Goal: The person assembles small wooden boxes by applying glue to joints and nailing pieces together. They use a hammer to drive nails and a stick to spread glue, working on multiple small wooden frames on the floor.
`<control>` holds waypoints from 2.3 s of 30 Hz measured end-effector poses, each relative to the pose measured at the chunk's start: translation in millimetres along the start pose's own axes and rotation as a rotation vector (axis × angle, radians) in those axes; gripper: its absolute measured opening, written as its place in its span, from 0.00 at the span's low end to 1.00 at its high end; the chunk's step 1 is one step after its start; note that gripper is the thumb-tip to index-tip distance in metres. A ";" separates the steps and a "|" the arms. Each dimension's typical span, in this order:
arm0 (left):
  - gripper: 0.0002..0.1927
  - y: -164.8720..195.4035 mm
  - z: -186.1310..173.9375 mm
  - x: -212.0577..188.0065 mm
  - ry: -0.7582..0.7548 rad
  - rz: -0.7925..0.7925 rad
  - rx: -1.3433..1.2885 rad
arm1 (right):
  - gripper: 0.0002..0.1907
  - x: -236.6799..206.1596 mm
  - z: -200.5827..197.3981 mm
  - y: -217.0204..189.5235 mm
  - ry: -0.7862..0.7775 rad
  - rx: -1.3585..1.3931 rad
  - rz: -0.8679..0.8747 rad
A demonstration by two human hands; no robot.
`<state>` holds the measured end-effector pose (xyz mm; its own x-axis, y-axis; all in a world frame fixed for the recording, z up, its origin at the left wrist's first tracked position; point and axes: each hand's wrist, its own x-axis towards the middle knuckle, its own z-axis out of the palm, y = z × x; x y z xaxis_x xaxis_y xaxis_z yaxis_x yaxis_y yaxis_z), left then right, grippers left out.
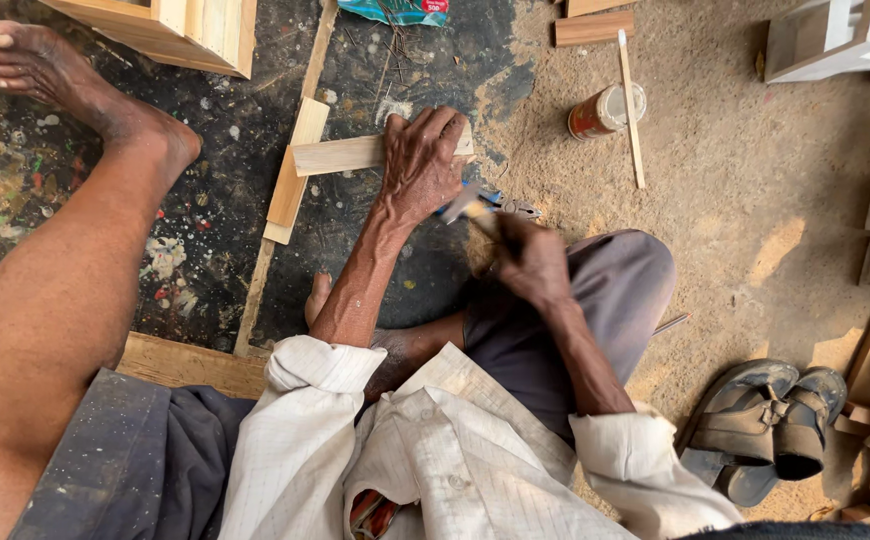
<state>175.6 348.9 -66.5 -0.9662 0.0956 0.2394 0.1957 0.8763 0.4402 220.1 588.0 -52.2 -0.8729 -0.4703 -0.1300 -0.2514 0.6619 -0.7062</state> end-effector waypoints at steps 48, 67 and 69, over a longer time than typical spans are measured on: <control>0.21 1.8 2.1 0.6 0.065 -0.030 -0.048 | 0.15 25.7 -52.5 -48.5 0.607 -0.330 -0.413; 0.20 2.8 -1.2 2.7 0.088 -0.032 -0.053 | 0.22 30.0 -50.0 -55.1 0.561 -0.363 -0.463; 0.19 3.0 -1.1 3.0 0.077 -0.036 -0.059 | 0.22 29.1 -52.8 -56.4 0.511 -0.375 -0.440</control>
<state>173.5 351.2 -63.5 -0.9575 0.0260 0.2874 0.1730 0.8489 0.4995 186.8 567.8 20.6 -0.7214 -0.4684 0.5101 -0.6654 0.6728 -0.3233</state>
